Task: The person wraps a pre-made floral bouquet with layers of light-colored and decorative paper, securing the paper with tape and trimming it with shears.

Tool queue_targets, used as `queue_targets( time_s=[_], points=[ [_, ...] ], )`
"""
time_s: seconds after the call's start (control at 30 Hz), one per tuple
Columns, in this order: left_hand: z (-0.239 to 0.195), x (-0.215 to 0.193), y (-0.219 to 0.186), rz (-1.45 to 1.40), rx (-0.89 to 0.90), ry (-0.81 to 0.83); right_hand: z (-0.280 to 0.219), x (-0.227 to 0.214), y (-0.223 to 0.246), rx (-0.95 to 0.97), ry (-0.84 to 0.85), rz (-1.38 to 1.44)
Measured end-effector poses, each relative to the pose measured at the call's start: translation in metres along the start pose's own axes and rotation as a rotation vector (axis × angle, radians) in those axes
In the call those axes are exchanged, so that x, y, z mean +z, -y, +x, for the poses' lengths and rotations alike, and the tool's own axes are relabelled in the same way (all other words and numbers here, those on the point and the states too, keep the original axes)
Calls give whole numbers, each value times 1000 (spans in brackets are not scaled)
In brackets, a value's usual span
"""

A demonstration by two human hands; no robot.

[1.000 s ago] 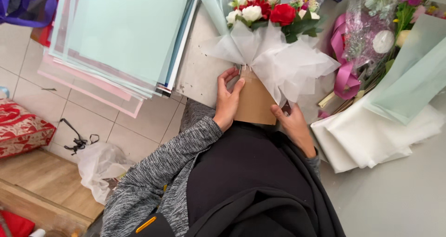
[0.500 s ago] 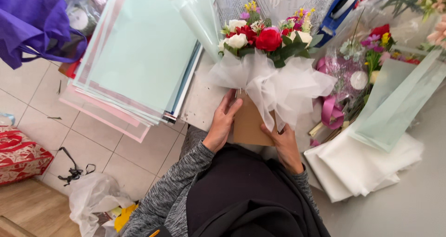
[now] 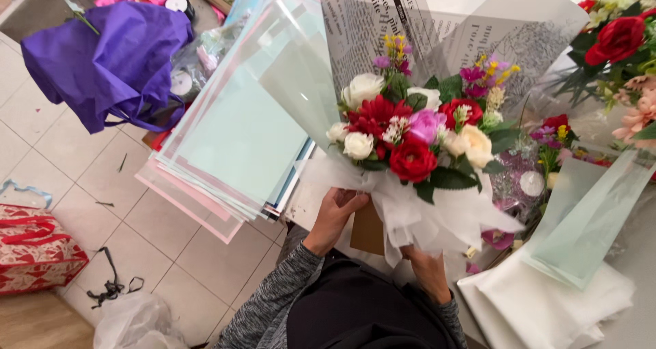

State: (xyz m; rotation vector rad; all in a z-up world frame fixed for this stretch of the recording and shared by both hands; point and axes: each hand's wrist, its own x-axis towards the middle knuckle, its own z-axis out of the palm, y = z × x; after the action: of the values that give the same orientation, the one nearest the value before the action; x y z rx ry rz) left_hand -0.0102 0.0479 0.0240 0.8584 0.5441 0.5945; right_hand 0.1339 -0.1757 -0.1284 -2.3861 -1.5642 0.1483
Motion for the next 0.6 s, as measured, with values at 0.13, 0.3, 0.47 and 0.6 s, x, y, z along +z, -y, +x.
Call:
queue_targets(
  time_s=[0.13,0.3,0.47,0.6],
  points=[
    [-1,3,3,6,51,41,-14,34,-25,-359,-176,-624],
    [3,-3,9,211,24,86,-12,46,-34,-318,-132,-433],
    [6,-6,8,328,-63,135,-11,41,-40,-295,-260,-347],
    [7,-5,4,241,48,275,-5,38,-41,-221,-275,-203]
  ],
)
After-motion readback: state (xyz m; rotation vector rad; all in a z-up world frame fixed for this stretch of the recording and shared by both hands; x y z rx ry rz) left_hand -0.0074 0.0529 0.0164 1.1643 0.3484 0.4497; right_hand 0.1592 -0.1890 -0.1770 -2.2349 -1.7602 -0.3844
